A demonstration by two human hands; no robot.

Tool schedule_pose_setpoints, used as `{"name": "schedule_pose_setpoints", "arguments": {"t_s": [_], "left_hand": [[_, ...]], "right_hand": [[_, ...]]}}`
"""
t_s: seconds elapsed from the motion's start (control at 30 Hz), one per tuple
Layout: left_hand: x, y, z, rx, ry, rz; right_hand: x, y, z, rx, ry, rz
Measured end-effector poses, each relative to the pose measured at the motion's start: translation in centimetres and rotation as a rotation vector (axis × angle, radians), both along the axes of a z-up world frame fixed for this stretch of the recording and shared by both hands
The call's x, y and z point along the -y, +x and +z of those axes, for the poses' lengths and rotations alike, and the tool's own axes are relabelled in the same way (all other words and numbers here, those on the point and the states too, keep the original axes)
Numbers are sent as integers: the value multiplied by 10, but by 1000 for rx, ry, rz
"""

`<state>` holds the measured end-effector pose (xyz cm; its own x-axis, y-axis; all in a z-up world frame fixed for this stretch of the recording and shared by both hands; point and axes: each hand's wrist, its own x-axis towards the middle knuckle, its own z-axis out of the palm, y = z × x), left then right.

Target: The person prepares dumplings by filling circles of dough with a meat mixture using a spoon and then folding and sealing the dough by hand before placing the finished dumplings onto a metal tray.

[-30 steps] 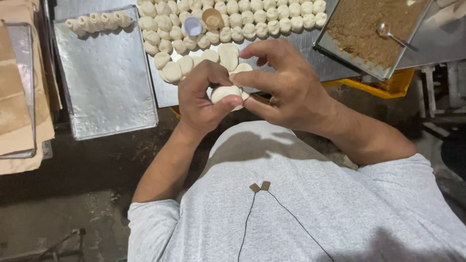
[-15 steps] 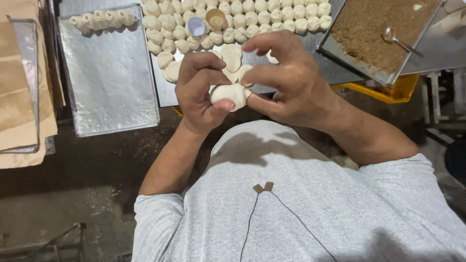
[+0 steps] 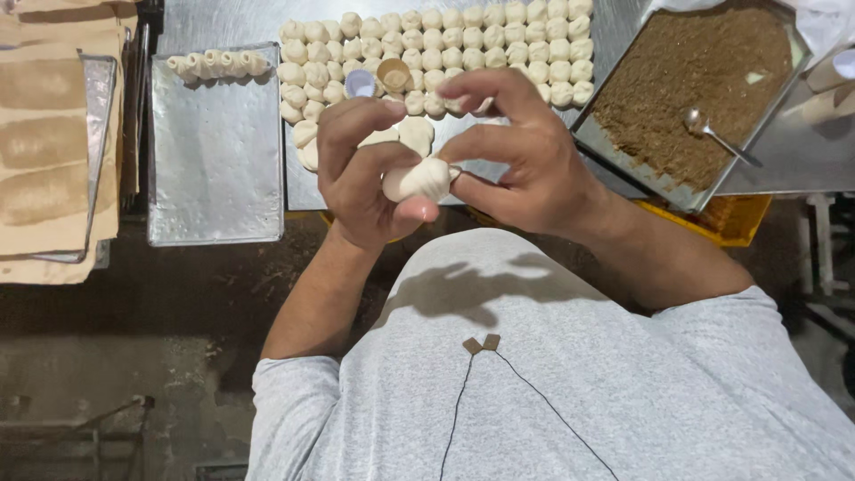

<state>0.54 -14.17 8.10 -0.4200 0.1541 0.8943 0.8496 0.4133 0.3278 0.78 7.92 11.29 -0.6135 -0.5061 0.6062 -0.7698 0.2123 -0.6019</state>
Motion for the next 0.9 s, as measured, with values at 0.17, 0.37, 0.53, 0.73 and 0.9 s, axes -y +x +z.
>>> {"name": "schedule_pose_setpoints", "arguments": {"t_s": [0.17,0.37,0.53,0.73,0.9], "left_hand": [[-27,-1,4,94,43,-6],[-57,0,3,-142,-32,55],[-66,-2,2,-84,-105,88],[-70,-1,-1,110,-39,154],[-60,-12,1,-134,-36,159]], "right_hand": [[-19,-3,-4,-19,-56,-44],[-35,-6,-25,398,-397,202],[-56,-15,-24,247,-293,133],[-53,-27,-34,102,-241,29],[-37,-29,-43,596,-476,252]]}}
